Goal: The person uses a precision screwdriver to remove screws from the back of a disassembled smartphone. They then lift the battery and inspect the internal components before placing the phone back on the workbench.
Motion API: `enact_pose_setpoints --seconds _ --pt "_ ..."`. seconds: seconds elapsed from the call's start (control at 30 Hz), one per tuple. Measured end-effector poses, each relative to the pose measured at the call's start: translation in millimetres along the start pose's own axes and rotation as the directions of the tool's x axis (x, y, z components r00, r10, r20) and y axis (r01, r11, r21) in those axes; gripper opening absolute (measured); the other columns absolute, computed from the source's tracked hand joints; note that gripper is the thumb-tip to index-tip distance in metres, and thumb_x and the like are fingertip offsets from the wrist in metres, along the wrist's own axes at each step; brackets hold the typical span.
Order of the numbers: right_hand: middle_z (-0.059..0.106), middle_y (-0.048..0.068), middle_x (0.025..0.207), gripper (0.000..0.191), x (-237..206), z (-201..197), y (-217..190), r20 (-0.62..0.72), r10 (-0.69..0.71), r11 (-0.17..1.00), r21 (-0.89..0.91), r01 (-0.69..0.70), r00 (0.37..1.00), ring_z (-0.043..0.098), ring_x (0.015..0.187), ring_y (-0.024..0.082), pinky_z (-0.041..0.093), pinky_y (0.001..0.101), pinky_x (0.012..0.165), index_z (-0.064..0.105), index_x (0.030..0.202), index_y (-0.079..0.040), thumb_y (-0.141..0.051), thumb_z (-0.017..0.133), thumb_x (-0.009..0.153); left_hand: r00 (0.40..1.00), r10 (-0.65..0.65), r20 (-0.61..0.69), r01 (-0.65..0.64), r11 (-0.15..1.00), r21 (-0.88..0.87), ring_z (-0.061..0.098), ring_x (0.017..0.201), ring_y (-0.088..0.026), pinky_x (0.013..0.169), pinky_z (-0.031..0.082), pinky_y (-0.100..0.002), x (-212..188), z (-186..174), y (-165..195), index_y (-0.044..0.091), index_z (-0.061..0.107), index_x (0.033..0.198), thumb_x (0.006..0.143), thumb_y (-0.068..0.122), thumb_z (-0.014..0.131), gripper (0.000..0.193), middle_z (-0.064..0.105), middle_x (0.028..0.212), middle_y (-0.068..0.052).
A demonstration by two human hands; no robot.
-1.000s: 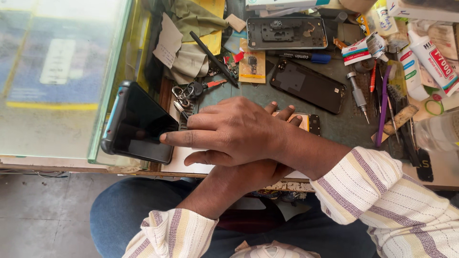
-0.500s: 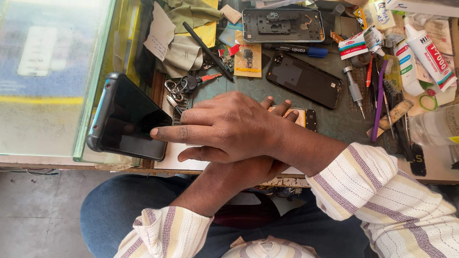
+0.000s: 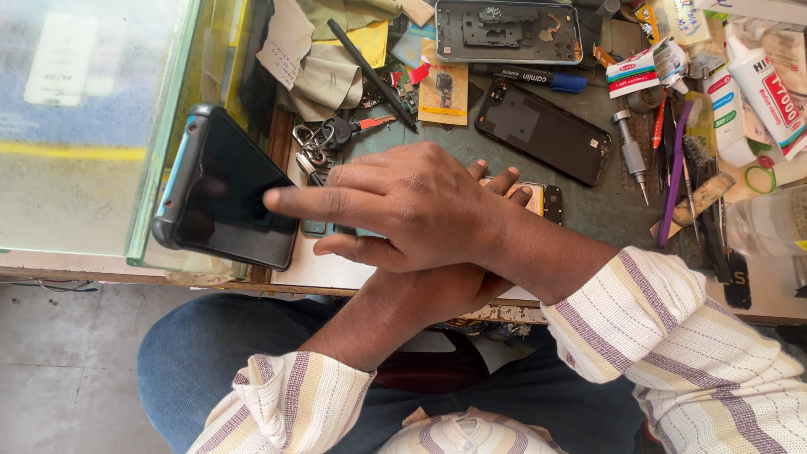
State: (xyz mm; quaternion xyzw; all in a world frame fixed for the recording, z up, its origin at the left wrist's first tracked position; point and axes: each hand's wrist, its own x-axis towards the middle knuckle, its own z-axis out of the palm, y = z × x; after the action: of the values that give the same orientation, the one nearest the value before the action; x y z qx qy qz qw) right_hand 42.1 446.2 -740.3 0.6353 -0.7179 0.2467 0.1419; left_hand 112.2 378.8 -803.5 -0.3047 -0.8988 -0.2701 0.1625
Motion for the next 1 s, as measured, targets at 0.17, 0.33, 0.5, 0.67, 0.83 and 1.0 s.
enact_pose_setpoints --seconds 0.17,0.33,0.5,0.67,0.83,1.0 --pt "0.065 -0.003 0.093 0.047 7 8 -1 0.052 -0.006 1.0 -0.004 0.007 0.999 0.067 0.08 0.014 0.051 0.0327 0.059 0.056 0.142 -0.03 -0.044 0.073 0.101 0.998 0.012 0.054 -0.016 0.997 0.079 0.029 0.156 -0.036 0.13 0.019 -0.053 -3 -1 -4 0.017 0.034 0.161 0.106 0.053 0.048 0.067 0.033 0.167 -0.012" --pt "0.065 -0.001 0.095 0.071 10 6 -6 0.053 0.059 0.998 0.02 -0.061 0.997 0.066 0.079 0.017 0.053 0.0343 0.062 0.034 0.159 -0.025 -0.043 0.071 0.102 0.997 -0.025 0.069 0.022 0.999 0.046 0.028 0.155 -0.038 0.13 0.017 -0.054 -3 -1 -3 0.016 0.033 0.16 0.103 0.056 0.05 0.072 0.032 0.166 -0.013" --pt "0.064 -0.002 0.097 0.089 9 1 -8 0.026 0.043 0.999 0.003 -0.043 0.999 0.065 0.079 0.017 0.053 0.033 0.063 0.016 0.169 -0.028 -0.043 0.073 0.102 0.999 -0.008 0.047 0.005 0.999 0.051 0.027 0.155 -0.04 0.131 0.017 -0.054 -3 1 -3 0.015 0.032 0.161 0.104 0.056 0.051 0.073 0.033 0.165 -0.015" --pt "0.063 -0.005 0.094 0.071 10 6 -10 0.06 0.022 0.999 -0.04 -0.02 0.998 0.064 0.076 0.013 0.05 0.0324 0.059 0.037 0.16 -0.031 -0.042 0.075 0.101 0.999 -0.013 0.042 0.011 0.999 0.041 0.028 0.156 -0.039 0.131 0.018 -0.053 -7 0 -3 0.015 0.033 0.161 0.105 0.056 0.05 0.072 0.034 0.165 -0.015" --pt "0.064 -0.005 0.094 0.049 12 9 -13 0.09 -0.047 0.999 0.02 0.046 0.995 0.064 0.074 0.012 0.05 0.0332 0.058 0.056 0.149 -0.034 -0.043 0.074 0.105 0.997 0.049 0.056 -0.053 0.996 0.076 0.027 0.155 -0.04 0.129 0.018 -0.054 -8 -4 -4 0.012 0.034 0.158 0.1 0.058 0.05 0.076 0.033 0.164 -0.018" --pt "0.062 -0.006 0.088 0.043 20 16 -20 0.134 -0.041 0.998 0.051 0.035 0.99 0.065 0.074 0.012 0.05 0.0331 0.056 0.062 0.141 -0.036 -0.048 0.073 0.101 0.996 -0.01 0.086 0.003 0.996 0.089 0.026 0.156 -0.037 0.13 0.017 -0.053 -18 -15 -1 0.018 0.032 0.161 0.105 0.055 0.047 0.07 0.032 0.168 -0.011"
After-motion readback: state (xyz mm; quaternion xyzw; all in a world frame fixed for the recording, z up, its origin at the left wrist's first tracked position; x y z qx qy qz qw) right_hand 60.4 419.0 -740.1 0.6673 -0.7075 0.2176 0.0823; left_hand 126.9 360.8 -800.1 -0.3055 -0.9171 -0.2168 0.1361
